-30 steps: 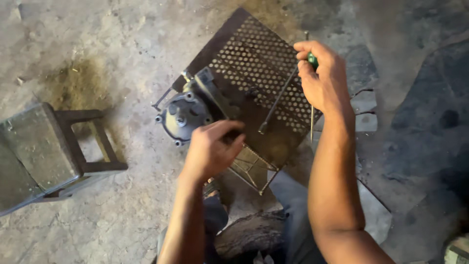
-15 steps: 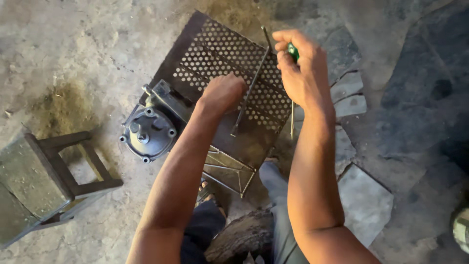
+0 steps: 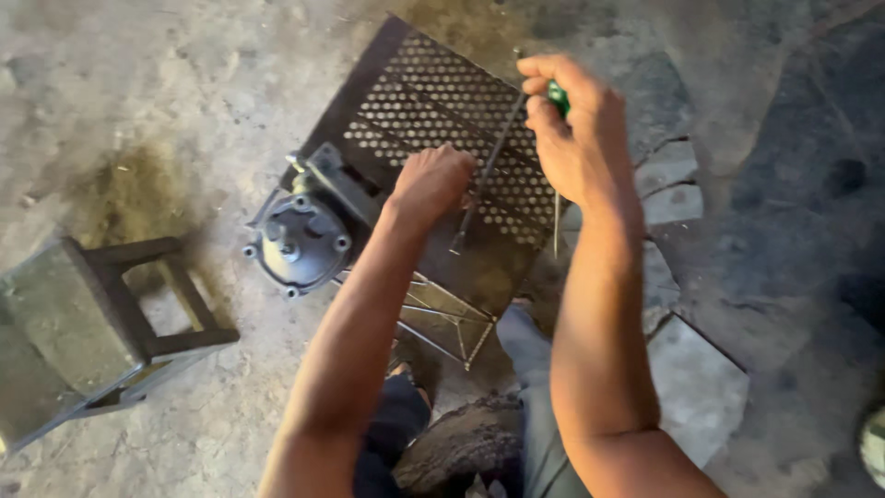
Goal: The person uses a green-handled screwdriver to unscrew and remove a bolt from a dark mechanical component held in their left hand. They then use the screwdriver to pry open the component, separating a circular cover from the main body to reveal internal gears.
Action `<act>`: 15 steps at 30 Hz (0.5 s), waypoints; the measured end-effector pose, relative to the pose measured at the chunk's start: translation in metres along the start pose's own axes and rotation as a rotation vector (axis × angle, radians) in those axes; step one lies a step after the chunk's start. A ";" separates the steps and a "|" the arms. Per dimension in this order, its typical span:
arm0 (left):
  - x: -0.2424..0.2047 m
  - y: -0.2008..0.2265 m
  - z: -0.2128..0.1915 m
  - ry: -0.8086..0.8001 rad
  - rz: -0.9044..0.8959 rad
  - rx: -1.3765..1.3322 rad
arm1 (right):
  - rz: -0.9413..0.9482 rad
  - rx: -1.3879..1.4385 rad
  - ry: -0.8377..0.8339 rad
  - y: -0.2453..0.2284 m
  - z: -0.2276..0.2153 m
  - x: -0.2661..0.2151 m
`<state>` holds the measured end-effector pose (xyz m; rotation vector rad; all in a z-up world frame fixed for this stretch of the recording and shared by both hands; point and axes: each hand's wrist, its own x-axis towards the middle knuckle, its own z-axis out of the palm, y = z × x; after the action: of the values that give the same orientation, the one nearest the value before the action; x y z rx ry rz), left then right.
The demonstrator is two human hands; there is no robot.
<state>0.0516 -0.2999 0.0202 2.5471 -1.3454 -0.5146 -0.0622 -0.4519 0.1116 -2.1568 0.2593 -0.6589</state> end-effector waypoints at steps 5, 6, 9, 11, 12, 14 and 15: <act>-0.120 -0.012 -0.044 0.769 0.137 -0.238 | -0.030 0.081 -0.042 -0.035 0.002 0.000; -0.151 -0.021 -0.048 0.811 0.037 -0.307 | -0.054 0.103 -0.041 -0.045 0.002 -0.001; -0.222 -0.059 -0.055 0.913 -0.099 -0.340 | -0.192 0.323 -0.049 -0.084 0.013 -0.008; -0.238 -0.077 -0.039 0.915 -0.128 -0.334 | -0.253 0.470 -0.021 -0.110 0.033 -0.015; -0.241 -0.086 -0.029 0.886 -0.137 -0.347 | -0.276 0.527 -0.017 -0.122 0.045 -0.019; -0.242 -0.098 -0.003 0.860 -0.173 -0.395 | -0.313 0.619 -0.039 -0.143 0.070 -0.030; -0.237 -0.100 0.011 0.858 -0.192 -0.423 | -0.337 0.628 -0.055 -0.149 0.080 -0.033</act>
<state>-0.0013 -0.0481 0.0240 2.1251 -0.6053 0.2471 -0.0530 -0.2923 0.1757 -1.6127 -0.3161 -0.7474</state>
